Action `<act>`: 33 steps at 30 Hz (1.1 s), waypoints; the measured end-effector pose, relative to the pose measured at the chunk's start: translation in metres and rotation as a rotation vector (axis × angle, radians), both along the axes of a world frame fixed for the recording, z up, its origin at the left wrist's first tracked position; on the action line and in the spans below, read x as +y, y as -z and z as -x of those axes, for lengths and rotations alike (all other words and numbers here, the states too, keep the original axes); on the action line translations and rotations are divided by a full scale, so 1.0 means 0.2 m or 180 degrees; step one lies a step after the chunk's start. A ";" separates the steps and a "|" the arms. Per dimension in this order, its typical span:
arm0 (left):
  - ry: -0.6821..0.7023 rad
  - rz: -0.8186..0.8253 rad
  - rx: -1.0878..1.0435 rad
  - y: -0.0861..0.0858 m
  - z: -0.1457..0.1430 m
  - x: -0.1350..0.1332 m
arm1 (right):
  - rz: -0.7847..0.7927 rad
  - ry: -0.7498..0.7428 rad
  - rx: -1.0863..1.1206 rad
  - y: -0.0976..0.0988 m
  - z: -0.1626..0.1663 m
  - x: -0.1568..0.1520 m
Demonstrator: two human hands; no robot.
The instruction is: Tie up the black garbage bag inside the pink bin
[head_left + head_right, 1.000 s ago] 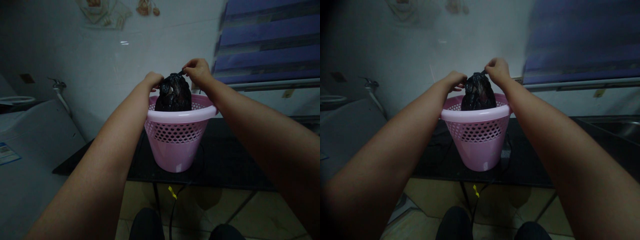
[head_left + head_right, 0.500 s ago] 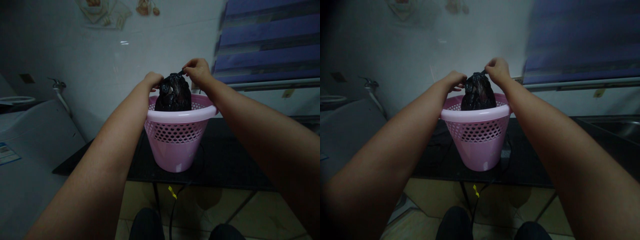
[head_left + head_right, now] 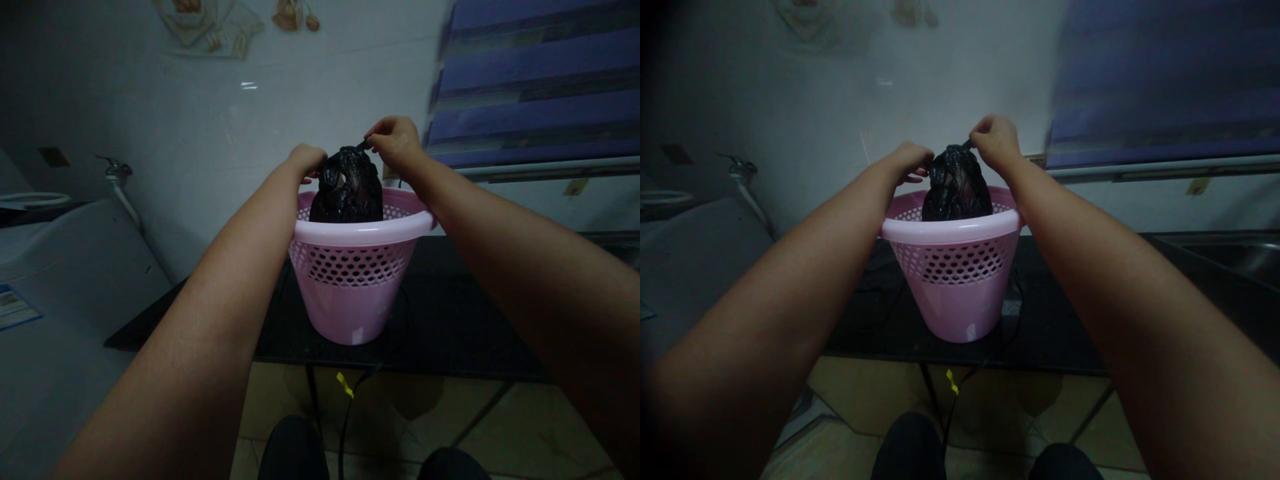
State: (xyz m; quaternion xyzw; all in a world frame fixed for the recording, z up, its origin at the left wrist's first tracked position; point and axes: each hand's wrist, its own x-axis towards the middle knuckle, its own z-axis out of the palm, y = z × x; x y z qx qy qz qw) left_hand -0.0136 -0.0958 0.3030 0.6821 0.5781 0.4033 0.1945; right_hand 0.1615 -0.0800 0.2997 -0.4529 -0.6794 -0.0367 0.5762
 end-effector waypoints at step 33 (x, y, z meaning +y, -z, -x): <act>-0.0006 -0.0077 0.0264 0.00 0.01 0.01 | 0.0013 0.0023 -0.0055 0.00 0.00 0.00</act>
